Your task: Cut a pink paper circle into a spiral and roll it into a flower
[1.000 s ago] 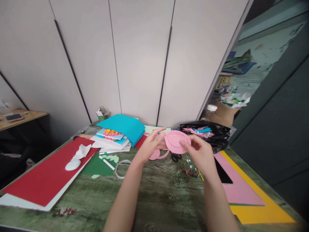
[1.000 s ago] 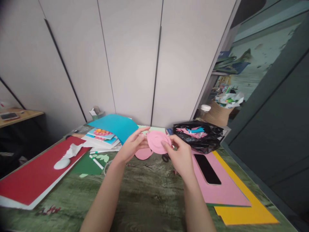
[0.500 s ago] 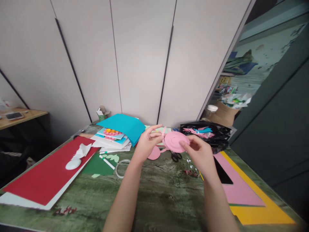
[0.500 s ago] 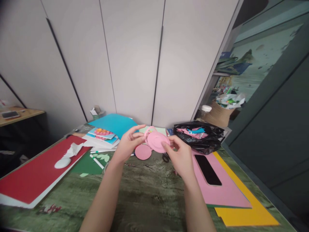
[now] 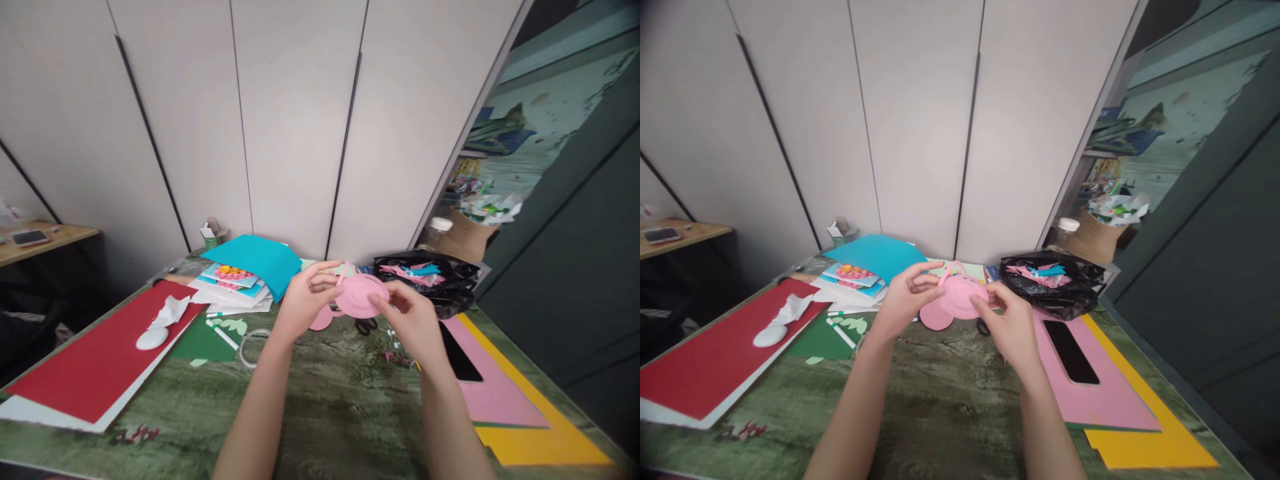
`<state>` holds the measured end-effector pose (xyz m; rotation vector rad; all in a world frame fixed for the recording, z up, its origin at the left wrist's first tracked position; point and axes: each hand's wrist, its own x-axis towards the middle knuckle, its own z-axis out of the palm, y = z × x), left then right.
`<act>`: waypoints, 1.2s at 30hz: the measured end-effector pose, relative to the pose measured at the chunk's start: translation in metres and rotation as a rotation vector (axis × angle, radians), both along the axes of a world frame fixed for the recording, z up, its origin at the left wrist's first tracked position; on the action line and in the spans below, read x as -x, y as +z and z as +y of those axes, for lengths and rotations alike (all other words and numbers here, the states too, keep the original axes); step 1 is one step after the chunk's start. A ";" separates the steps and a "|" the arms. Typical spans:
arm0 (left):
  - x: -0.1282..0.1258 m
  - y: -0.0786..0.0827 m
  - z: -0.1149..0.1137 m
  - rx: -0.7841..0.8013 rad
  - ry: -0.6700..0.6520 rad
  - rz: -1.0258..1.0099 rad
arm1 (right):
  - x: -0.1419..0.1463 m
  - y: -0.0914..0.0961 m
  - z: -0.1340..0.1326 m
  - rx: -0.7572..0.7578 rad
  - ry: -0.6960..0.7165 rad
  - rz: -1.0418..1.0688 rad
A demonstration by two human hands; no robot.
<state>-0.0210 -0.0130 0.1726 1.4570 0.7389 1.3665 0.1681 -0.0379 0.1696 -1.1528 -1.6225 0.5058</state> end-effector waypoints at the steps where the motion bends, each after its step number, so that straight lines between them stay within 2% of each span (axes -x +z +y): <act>1: 0.000 0.000 0.000 0.004 0.004 -0.002 | 0.000 0.000 0.000 0.000 0.002 -0.006; 10: -0.002 0.001 -0.001 0.002 0.085 0.002 | 0.001 -0.002 0.001 0.038 0.049 -0.043; 15: 0.001 0.005 -0.003 0.031 0.093 0.031 | -0.005 -0.005 0.008 -0.027 0.047 -0.072; 20: 0.005 0.005 -0.003 0.038 0.026 0.077 | -0.016 -0.008 0.014 0.031 0.234 -0.017; 25: 0.006 0.003 -0.001 0.026 0.033 0.102 | -0.016 -0.003 0.011 0.201 0.402 0.067; 30: 0.005 0.001 0.001 0.022 0.082 0.107 | -0.007 0.001 0.009 0.236 0.379 0.106; 36: 0.005 -0.001 0.002 0.010 0.100 0.118 | -0.007 -0.007 0.014 0.188 0.275 0.100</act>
